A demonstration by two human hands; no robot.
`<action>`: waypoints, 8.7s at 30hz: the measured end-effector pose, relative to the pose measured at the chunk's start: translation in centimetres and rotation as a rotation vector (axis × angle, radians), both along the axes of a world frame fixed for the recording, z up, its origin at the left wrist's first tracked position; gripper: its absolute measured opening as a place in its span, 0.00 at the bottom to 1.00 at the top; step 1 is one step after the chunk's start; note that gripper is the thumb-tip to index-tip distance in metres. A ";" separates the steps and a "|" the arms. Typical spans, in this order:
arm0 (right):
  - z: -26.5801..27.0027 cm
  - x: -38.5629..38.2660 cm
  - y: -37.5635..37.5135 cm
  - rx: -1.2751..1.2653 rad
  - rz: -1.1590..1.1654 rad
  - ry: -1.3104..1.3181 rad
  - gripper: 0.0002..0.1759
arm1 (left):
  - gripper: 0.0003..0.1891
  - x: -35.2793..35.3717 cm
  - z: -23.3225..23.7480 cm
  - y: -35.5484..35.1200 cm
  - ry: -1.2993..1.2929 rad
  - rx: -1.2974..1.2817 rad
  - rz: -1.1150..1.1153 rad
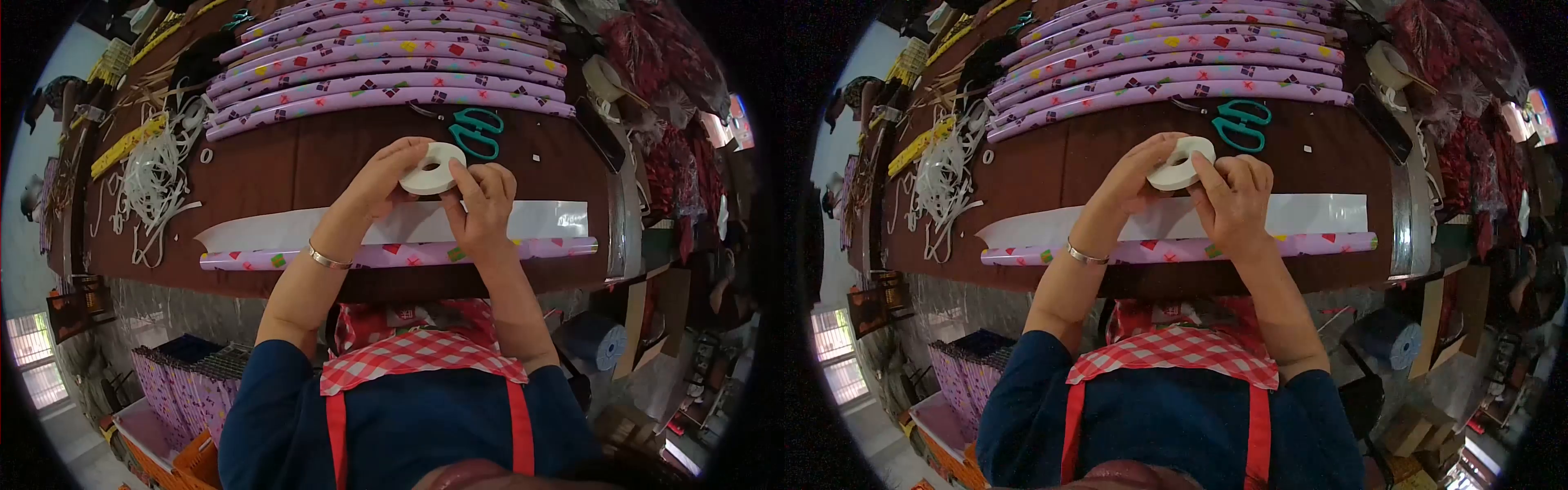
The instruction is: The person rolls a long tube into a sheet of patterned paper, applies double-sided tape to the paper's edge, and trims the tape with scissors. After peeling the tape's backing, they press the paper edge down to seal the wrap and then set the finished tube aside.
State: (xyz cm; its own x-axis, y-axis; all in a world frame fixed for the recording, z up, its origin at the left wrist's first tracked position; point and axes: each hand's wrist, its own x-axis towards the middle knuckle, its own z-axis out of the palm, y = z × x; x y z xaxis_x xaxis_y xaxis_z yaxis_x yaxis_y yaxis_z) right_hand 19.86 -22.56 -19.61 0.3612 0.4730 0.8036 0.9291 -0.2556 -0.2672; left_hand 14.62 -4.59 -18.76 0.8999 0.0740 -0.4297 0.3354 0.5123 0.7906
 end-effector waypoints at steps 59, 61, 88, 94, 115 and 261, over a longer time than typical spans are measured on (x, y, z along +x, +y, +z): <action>0.3 0.3 0.2 0.213 0.092 0.227 0.13 | 0.21 -0.7 -0.2 -2.0 -0.738 1.394 0.134; 0.5 0.3 0.2 0.185 0.064 0.200 0.13 | 0.21 -0.7 -0.2 -2.0 -0.747 1.401 0.141; 0.4 0.3 -0.5 0.220 0.024 0.262 0.09 | 0.18 -1.2 0.8 -2.3 -0.766 1.386 0.102; 0.4 0.3 -1.2 0.171 -0.005 0.215 0.06 | 0.17 -1.3 1.0 -2.2 -0.771 1.371 0.021; -0.8 -0.6 -9.0 -0.043 -0.249 0.576 0.04 | 0.26 -7.2 5.2 3.9 -0.675 0.877 -0.308; 1.3 2.3 -8.7 -0.437 -0.379 0.700 0.04 | 0.07 -10.7 6.8 8.1 0.178 2.077 -0.602</action>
